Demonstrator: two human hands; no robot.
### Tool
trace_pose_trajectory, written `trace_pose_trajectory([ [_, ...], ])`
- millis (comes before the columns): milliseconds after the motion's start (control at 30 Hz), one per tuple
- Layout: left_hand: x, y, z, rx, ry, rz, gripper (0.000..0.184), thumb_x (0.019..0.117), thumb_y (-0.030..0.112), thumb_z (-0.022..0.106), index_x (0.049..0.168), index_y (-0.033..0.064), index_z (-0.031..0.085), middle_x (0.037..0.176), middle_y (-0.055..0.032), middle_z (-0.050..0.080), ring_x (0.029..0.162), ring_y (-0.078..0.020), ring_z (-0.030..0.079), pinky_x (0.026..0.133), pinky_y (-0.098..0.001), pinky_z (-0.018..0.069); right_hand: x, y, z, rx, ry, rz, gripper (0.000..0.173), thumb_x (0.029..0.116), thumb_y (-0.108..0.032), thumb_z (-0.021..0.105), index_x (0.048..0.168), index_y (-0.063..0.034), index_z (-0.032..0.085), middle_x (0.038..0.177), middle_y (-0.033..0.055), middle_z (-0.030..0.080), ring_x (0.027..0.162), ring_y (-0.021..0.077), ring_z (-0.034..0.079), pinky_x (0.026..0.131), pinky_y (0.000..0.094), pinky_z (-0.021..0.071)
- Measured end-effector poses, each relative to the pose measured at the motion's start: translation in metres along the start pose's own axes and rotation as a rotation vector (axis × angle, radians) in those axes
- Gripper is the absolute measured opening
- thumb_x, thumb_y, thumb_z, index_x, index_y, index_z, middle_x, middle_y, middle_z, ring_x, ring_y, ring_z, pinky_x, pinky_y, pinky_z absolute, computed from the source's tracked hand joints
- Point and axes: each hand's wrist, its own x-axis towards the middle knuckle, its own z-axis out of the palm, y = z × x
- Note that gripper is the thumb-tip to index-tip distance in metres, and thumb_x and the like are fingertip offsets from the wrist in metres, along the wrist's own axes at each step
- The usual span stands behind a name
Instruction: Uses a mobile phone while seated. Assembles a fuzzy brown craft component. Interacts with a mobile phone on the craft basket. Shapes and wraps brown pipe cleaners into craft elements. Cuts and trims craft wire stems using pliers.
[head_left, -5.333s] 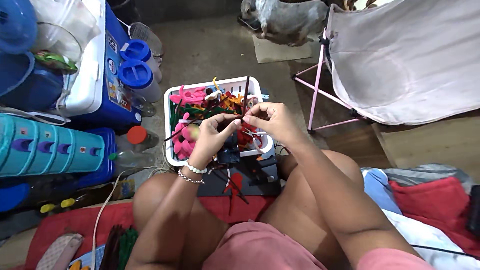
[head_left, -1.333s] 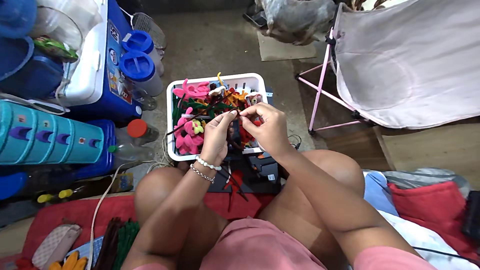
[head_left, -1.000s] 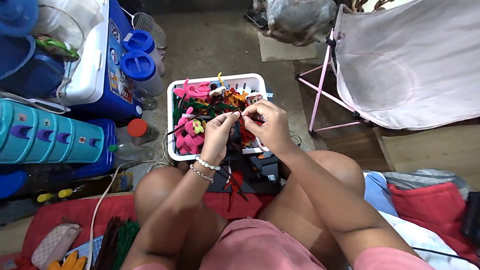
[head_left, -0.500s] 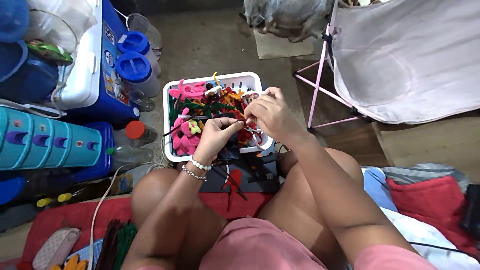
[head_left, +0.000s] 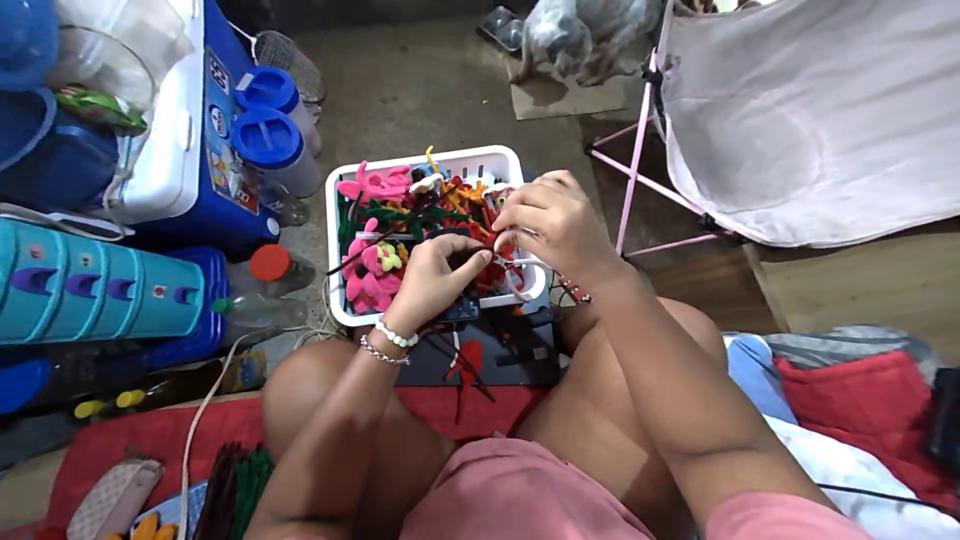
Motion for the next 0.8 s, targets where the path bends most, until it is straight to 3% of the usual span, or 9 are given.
trace_pose_trajectory([
  [100,0.0014,-0.0038,0.0001,0.080,0.077,0.116,0.015,0.0990,0.018,0.066,0.101,0.0073,0.076,0.099,-0.0025,0.071,0.089,-0.0066,0.068,0.081,-0.0268,0.0565,-0.0008,-0.0016,0.0011,0.054,0.031,0.032,0.010,0.0939,-0.018,0.074,0.095,-0.0100,0.080,0.097,0.0071,0.074,0.097,0.0232,0.070,0.096,0.0485,0.0500],
  [300,0.0019,-0.0054,-0.0051,0.082,0.088,0.175,0.014,0.0980,0.016,0.066,0.101,0.0067,0.076,0.101,-0.0028,0.071,0.092,-0.0066,0.067,0.082,-0.0257,0.0559,-0.0023,-0.0015,0.0013,0.123,-0.007,0.023,0.011,0.0944,-0.019,0.072,0.098,-0.0125,0.081,0.103,0.0068,0.074,0.102,0.0243,0.068,0.098,0.0489,0.0490],
  [800,0.0018,-0.0038,-0.0062,0.039,0.048,0.203,0.015,0.0983,0.016,0.065,0.101,0.0065,0.076,0.100,-0.0017,0.069,0.094,-0.0064,0.066,0.083,-0.0246,0.0548,-0.0025,0.0006,-0.0008,0.153,-0.018,-0.037,0.013,0.0960,-0.019,0.070,0.097,-0.0131,0.081,0.100,0.0070,0.073,0.101,0.0249,0.067,0.100,0.0480,0.0482],
])
